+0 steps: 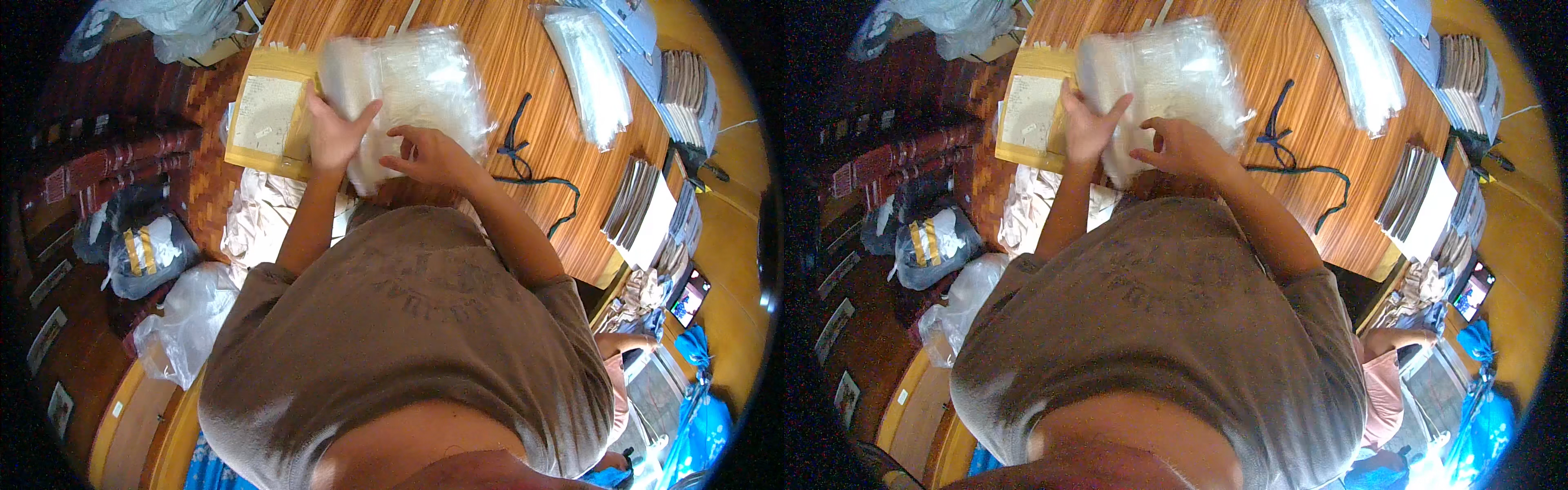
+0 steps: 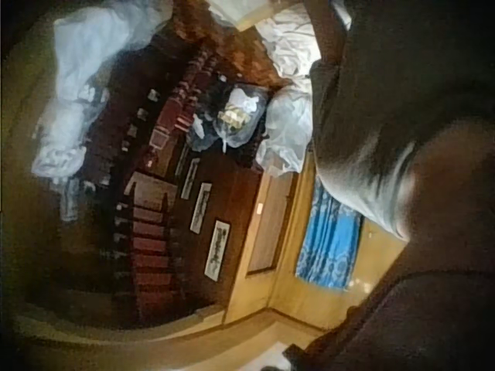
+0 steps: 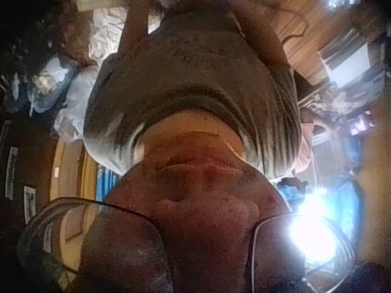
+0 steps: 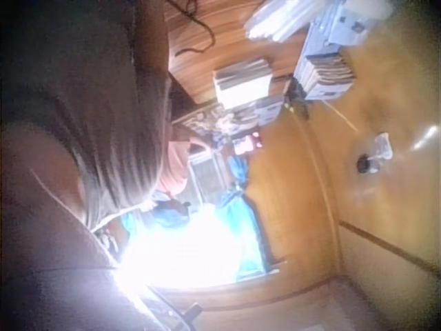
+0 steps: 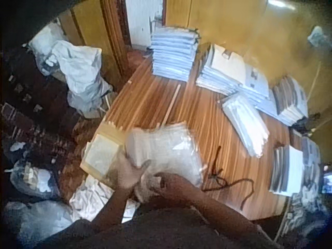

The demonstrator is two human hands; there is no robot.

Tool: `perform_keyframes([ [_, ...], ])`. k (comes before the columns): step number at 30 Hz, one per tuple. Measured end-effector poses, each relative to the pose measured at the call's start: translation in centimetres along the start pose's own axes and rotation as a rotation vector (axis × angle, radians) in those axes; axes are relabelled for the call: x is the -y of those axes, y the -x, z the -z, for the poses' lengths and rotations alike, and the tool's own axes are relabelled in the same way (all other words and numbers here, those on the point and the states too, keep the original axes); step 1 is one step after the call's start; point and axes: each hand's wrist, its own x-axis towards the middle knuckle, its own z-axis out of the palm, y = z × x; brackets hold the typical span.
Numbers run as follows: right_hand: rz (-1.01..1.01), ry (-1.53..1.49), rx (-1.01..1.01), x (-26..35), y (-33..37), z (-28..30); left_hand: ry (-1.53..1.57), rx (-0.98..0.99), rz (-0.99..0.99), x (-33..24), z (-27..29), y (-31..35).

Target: The person organizes stacks of paper sheets on a table and places them into plastic sleeves by hand.

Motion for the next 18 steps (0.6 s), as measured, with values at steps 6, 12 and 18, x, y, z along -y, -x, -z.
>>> perform_keyframes([
  [6,0.175,0.551,-0.712,-4.5,0.4,3.9,-0.492,0.008,-0.062,-2.6,1.9,1.1],
  [12,-0.371,-0.133,-0.629,-7.0,-1.2,4.8,-0.168,0.31,-0.004,1.1,3.6,-5.6],
  [18,-0.466,-0.203,-0.737,-10.1,-2.7,2.7,-0.026,0.459,-0.362,3.4,3.1,-14.8],
])
